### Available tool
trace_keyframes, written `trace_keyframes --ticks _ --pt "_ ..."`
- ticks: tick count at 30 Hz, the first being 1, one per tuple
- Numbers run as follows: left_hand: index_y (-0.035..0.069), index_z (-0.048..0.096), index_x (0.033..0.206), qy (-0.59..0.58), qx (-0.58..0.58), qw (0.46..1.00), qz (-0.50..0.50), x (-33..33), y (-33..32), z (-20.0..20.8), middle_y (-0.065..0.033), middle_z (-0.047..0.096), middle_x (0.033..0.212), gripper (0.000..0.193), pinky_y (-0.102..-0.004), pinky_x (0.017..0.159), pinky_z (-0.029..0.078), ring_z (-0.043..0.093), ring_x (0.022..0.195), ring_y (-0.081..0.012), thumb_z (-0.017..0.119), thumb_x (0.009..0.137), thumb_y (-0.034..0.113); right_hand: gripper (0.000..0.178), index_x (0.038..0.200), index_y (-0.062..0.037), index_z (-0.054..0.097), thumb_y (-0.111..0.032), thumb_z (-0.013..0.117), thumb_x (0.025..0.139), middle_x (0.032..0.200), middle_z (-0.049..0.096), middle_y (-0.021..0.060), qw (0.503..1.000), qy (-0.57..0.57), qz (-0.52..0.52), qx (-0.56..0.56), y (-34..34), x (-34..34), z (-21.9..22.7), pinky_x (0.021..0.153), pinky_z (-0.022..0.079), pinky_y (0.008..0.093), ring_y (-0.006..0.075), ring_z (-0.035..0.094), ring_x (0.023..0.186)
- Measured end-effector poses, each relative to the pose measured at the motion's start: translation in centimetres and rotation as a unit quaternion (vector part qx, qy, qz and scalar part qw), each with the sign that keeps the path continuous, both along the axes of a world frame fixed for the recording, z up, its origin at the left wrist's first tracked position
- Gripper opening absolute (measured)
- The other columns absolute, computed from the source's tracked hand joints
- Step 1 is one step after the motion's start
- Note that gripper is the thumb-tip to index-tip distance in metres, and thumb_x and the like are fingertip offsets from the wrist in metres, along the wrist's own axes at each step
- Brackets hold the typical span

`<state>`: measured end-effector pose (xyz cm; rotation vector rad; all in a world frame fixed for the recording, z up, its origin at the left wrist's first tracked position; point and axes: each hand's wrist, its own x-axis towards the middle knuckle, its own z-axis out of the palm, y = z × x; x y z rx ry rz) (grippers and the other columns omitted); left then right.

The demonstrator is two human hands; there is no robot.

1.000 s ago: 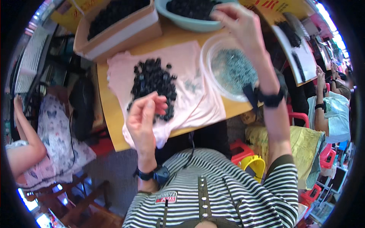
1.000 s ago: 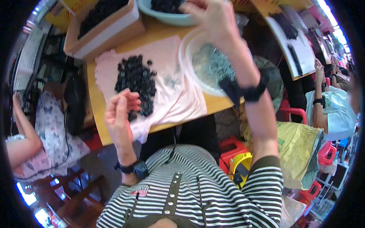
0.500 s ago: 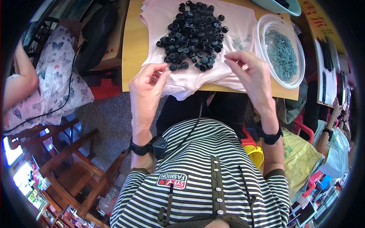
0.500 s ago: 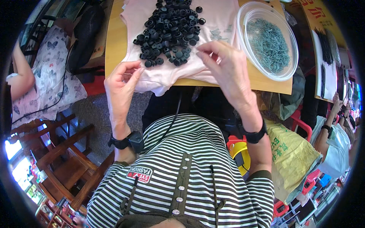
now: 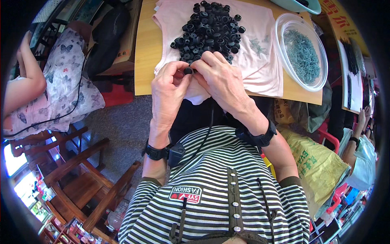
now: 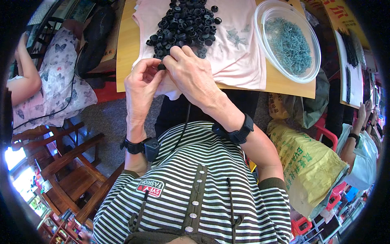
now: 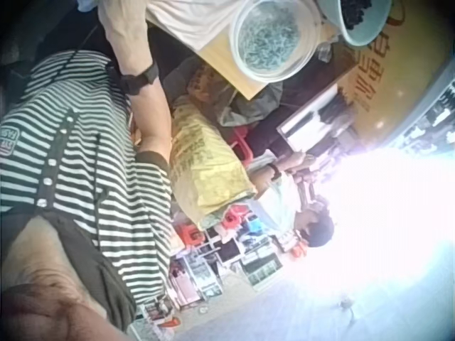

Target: Manually assembling small black plastic components by hand at a workstation.

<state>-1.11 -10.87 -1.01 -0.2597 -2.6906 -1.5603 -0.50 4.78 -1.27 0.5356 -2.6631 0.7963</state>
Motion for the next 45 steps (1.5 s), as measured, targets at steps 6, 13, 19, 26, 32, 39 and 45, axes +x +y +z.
trace_keyframes --ticks 6,13,19,26,32,39,45 --pt "0.002 0.064 0.106 -0.024 0.097 0.995 0.027 -0.1 0.0 0.1 -0.0038 0.064 0.09 0.026 -0.0227 0.069 0.05 0.058 0.074 -0.0073 0.069 0.081 -0.004 0.014 0.085 -0.0057 0.058 -0.01 0.064 0.073 0.087 0.053 0.006 1.0 0.0 0.011 -0.005 0.4 -0.6 -0.1 0.067 0.051 0.0345 0.0235 0.056 0.088" --pt "0.0 0.067 0.103 0.046 0.104 0.992 -0.06 -0.1 1.0 1.3 -0.005 0.061 0.098 0.025 -0.0225 0.07 0.05 0.06 0.076 -0.0096 0.069 0.079 -0.004 0.019 0.089 -0.0056 0.063 -0.006 0.072 0.072 0.085 0.06 0.0066 0.987 -0.016 -0.078 -0.14 3.9 2.7 2.1 0.062 0.051 0.0315 0.0201 0.061 0.076" --pt "0.001 0.068 0.1 0.12 -0.056 0.963 -0.235 -1.1 8.4 1.3 -0.0077 0.063 0.098 0.024 -0.0279 0.07 0.049 0.06 0.08 -0.0176 0.073 0.076 0.002 0.021 0.099 0.0001 0.064 0.003 0.069 0.078 0.09 0.065 0.0079 0.952 -0.033 -0.186 -0.241 9.0 4.0 0.6 0.059 0.054 0.0251 0.0137 0.064 0.071" --pt "0.007 0.07 0.091 0.276 -0.196 0.917 -0.211 -3.7 9.5 2.0 -0.0035 0.063 0.092 0.019 -0.0346 0.079 0.045 0.054 0.089 -0.0222 0.073 0.072 0.007 0.02 0.099 -0.0013 0.06 -0.003 0.067 0.079 0.089 0.06 0.0114 0.966 -0.051 -0.184 -0.176 10.4 4.3 -0.5 0.077 0.049 0.0376 0.0291 0.061 0.088" --pt "0.012 0.072 0.086 0.303 -0.255 0.886 -0.242 -5.0 10.4 1.5 -0.001 0.058 0.094 0.022 -0.0336 0.079 0.045 0.053 0.092 -0.0209 0.072 0.065 0.004 0.021 0.1 -0.0008 0.061 -0.002 0.064 0.079 0.095 0.059 0.0128 0.982 -0.011 -0.149 -0.119 10.5 4.8 -0.6 0.081 0.048 0.0386 0.0314 0.059 0.092" --pt "0.008 0.065 0.085 0.293 -0.223 0.898 -0.241 -4.9 10.0 1.4 -0.0022 0.058 0.095 0.018 -0.0348 0.08 0.045 0.054 0.093 -0.0222 0.071 0.069 0.004 0.021 0.099 0.0017 0.063 0.0 0.066 0.078 0.091 0.059 0.0112 0.978 -0.026 -0.147 -0.143 10.8 4.7 -0.1 0.077 0.05 0.0344 0.0278 0.061 0.088" --pt "0.002 0.063 0.092 0.076 0.045 0.97 -0.228 -2.0 9.3 3.3 -0.006 0.065 0.091 0.009 -0.0287 0.077 0.049 0.063 0.084 -0.0168 0.067 0.083 0.0 0.024 0.11 0.0016 0.066 -0.007 0.067 0.088 0.099 0.067 0.0053 0.748 -0.217 -0.123 -0.615 10.3 5.8 1.4 0.073 0.052 0.023 0.0103 0.064 0.079"
